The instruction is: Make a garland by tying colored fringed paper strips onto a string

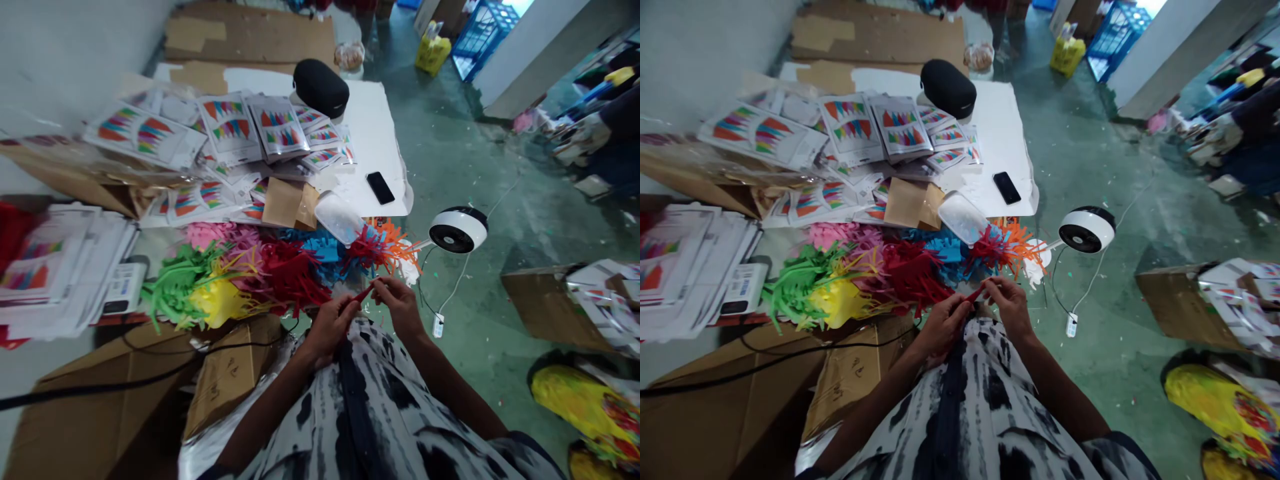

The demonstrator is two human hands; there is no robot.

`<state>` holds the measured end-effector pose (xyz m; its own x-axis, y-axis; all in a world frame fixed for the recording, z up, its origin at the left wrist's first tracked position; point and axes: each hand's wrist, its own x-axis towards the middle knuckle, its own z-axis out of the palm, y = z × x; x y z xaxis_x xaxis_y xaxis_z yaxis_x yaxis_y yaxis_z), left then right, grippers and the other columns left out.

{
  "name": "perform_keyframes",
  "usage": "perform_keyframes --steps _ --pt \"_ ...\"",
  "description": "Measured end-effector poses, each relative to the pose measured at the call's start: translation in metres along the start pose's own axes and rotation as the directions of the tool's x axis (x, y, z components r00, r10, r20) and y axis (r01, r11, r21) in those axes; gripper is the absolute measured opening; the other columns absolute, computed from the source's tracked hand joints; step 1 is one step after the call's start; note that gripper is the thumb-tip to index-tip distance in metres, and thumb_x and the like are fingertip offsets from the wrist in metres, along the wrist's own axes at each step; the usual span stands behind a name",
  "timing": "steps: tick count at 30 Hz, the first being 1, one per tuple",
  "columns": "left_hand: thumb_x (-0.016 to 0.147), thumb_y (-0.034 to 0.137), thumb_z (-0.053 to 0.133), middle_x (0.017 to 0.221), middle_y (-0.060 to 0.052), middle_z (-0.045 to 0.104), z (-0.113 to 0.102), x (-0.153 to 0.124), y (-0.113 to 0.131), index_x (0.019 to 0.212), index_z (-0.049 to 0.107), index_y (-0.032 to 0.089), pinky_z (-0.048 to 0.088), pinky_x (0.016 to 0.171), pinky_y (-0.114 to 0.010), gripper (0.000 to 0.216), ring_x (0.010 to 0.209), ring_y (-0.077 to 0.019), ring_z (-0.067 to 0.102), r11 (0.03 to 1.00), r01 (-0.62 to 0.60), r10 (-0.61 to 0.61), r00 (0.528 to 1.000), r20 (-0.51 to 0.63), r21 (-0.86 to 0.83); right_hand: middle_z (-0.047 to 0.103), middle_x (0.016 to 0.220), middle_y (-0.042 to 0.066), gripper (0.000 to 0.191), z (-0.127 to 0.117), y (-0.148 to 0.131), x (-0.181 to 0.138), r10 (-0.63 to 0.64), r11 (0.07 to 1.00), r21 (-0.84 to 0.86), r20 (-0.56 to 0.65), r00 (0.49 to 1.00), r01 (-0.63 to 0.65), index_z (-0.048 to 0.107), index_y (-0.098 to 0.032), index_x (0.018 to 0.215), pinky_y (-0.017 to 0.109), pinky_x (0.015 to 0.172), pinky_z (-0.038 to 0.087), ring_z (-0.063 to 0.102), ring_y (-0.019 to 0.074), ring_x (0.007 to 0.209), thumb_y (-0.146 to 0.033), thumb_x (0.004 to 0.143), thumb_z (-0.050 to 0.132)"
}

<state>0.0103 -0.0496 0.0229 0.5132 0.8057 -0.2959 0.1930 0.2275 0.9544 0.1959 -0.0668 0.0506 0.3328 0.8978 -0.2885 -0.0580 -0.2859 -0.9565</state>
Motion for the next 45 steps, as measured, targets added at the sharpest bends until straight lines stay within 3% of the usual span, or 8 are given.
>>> perform_keyframes --steps 5,9,12,15,22,35,38,45 --pt "0.102 0.032 0.048 0.084 -0.001 0.072 -0.001 0.012 -0.034 0.101 0.072 0.022 0.044 0.074 -0.028 0.027 0.077 -0.0178 0.065 0.962 0.048 -0.014 0.992 -0.129 0.267 0.077 0.096 0.004 0.041 -0.028 -0.020 0.049 -0.078 0.996 0.020 -0.160 0.984 0.083 0.066 -0.021 0.093 0.020 0.044 0.040 0.067 0.0111 0.059 -0.059 0.084 0.075" --pt "0.097 0.027 0.056 0.097 -0.004 0.075 -0.007 0.015 -0.047 0.095 0.071 0.022 0.047 0.084 -0.030 0.016 0.089 -0.0192 0.068 0.921 0.091 0.002 0.971 -0.240 0.378 0.077 0.107 0.006 0.030 -0.033 -0.042 0.067 -0.451 0.888 -0.229 -0.261 0.854 0.399 0.069 -0.025 0.109 0.034 0.073 0.060 0.075 0.0185 0.081 -0.051 0.098 0.061" --pt "0.097 0.025 0.056 0.098 -0.004 0.076 -0.012 0.014 -0.049 0.094 0.071 0.022 0.047 0.086 -0.031 0.016 0.092 -0.0195 0.069 0.907 0.110 0.008 0.961 -0.278 0.406 0.075 0.124 0.010 0.030 -0.026 -0.030 0.075 -0.614 0.643 -0.536 0.067 0.786 0.547 0.076 -0.026 0.118 0.045 0.103 0.055 0.071 0.0263 0.116 -0.041 0.103 0.054" --pt "0.098 0.026 0.057 0.094 -0.004 0.076 -0.014 0.009 -0.051 0.091 0.072 0.023 0.048 0.085 -0.030 0.017 0.090 -0.0194 0.069 0.901 0.134 0.020 0.937 -0.348 0.412 0.074 0.131 0.008 0.031 -0.013 0.010 0.092 -0.503 0.464 -0.608 0.418 0.756 0.645 0.078 -0.030 0.122 0.043 0.107 0.053 0.068 0.0259 0.121 -0.031 0.103 0.053" --pt "0.097 0.024 0.059 0.094 -0.003 0.077 -0.014 -0.012 -0.063 0.091 0.074 0.024 0.049 0.086 -0.031 0.015 0.090 -0.0192 0.070 0.910 0.242 0.025 0.780 -0.626 0.338 0.073 0.132 0.013 0.042 0.018 0.106 0.132 -0.182 0.168 -0.745 0.620 0.763 0.646 0.076 -0.025 0.128 0.038 0.093 0.057 0.069 0.0277 0.114 -0.012 0.095 0.053" --pt "0.092 0.031 0.067 0.100 -0.005 0.070 -0.086 0.022 -0.078 0.102 0.062 0.021 0.053 0.087 -0.031 0.016 0.088 -0.0180 0.065 0.981 0.174 0.012 0.381 -0.924 0.085 0.077 0.102 0.009 0.033 0.046 0.078 0.085 -0.294 0.459 -0.650 0.533 0.793 0.606 0.078 -0.023 0.101 0.033 0.080 0.053 0.072 0.0237 0.091 -0.042 0.103 0.051" --pt "0.090 0.026 0.067 0.105 -0.008 0.070 -0.117 0.025 -0.093 0.107 0.062 0.019 0.054 0.090 -0.034 0.019 0.090 -0.0189 0.066 0.982 0.173 0.001 0.419 -0.908 0.080 0.075 0.108 0.011 0.033 0.082 0.080 0.084 -0.282 0.528 -0.648 0.475 0.834 0.548 0.075 -0.021 0.111 0.037 0.086 0.054 0.070 0.0237 0.090 -0.041 0.101 0.050" --pt "0.090 0.018 0.067 0.121 -0.012 0.072 -0.139 0.012 -0.118 0.116 0.066 0.020 0.049 0.109 -0.046 0.026 0.117 -0.0270 0.066 0.965 0.133 0.073 0.694 -0.717 0.227 0.059 0.138 0.017 0.044 0.158 0.107 0.090 -0.272 0.581 -0.648 0.416 0.868 0.493 0.060 -0.019 0.137 0.041 0.099 0.053 0.063 0.0266 0.114 -0.031 0.096 0.052"
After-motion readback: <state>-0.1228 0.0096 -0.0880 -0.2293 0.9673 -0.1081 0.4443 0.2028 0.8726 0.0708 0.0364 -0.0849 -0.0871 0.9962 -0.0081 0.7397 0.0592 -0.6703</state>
